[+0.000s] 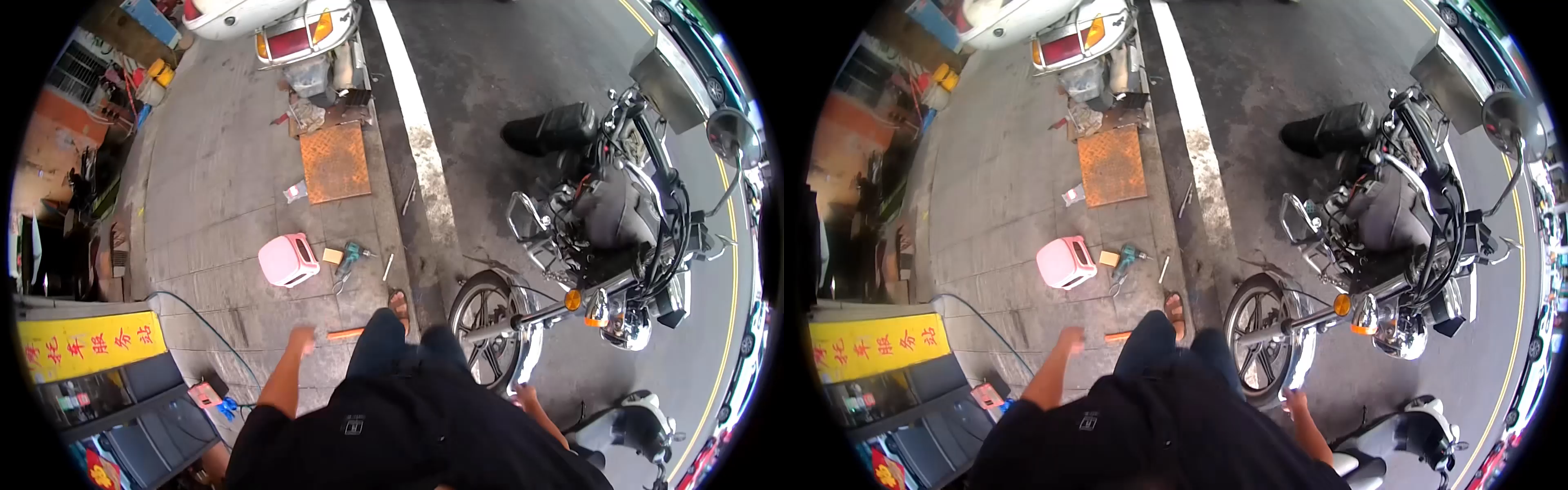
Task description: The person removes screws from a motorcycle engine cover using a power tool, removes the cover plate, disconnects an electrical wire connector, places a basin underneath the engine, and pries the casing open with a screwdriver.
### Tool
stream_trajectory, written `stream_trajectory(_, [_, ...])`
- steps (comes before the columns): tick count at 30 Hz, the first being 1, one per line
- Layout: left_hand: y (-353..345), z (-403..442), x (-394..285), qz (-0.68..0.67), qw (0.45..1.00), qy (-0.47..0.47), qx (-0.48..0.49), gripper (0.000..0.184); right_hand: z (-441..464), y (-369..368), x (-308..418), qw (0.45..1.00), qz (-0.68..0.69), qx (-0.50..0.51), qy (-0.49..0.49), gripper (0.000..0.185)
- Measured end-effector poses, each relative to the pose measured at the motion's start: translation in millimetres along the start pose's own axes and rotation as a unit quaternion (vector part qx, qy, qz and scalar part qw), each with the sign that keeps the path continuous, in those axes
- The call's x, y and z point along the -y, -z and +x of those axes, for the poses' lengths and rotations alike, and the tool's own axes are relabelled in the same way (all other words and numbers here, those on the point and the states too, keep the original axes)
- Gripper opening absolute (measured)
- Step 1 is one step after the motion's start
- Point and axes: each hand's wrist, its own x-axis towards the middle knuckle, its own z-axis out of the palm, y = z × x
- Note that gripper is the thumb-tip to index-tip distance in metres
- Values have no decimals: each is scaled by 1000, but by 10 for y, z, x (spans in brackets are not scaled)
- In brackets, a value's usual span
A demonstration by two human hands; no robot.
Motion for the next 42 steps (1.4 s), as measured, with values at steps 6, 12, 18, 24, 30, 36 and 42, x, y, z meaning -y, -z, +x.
stream_trajectory(6, [1670, 1039, -3383, -325, 922, -205, -43, 48, -248, -944, 758, 995, -9, 30, 96, 30])
stream_trajectory(12, [2615, 1563, -5749, -82, 881, -456, -98, 25, 622, -1357, 2208, 996, 29, 28, 82, 28])
stream_trajectory(18, [3204, 3277, -6012, -265, 935, -236, -27, 29, 951, -1191, 4412, 986, 126, 15, 107, 26])
stream_trajectory(24, [4260, 4048, -6229, -307, 943, -125, 23, 31, 1076, -1088, 6282, 977, 170, 13, 130, 24])
stream_trajectory(30, [5412, 4978, -6594, -374, 919, -123, 30, 30, 1166, -1296, 7223, 986, 142, 24, 81, 22])
stream_trajectory(36, [7416, 4668, -7261, -540, 787, -249, -167, 24, 1683, -718, 9563, 960, 237, 81, 122, 20])
stream_trajectory(42, [8781, 3994, -7100, -385, 683, -273, -557, 23, 2073, -781, 13134, 947, -168, -16, 271, 18])
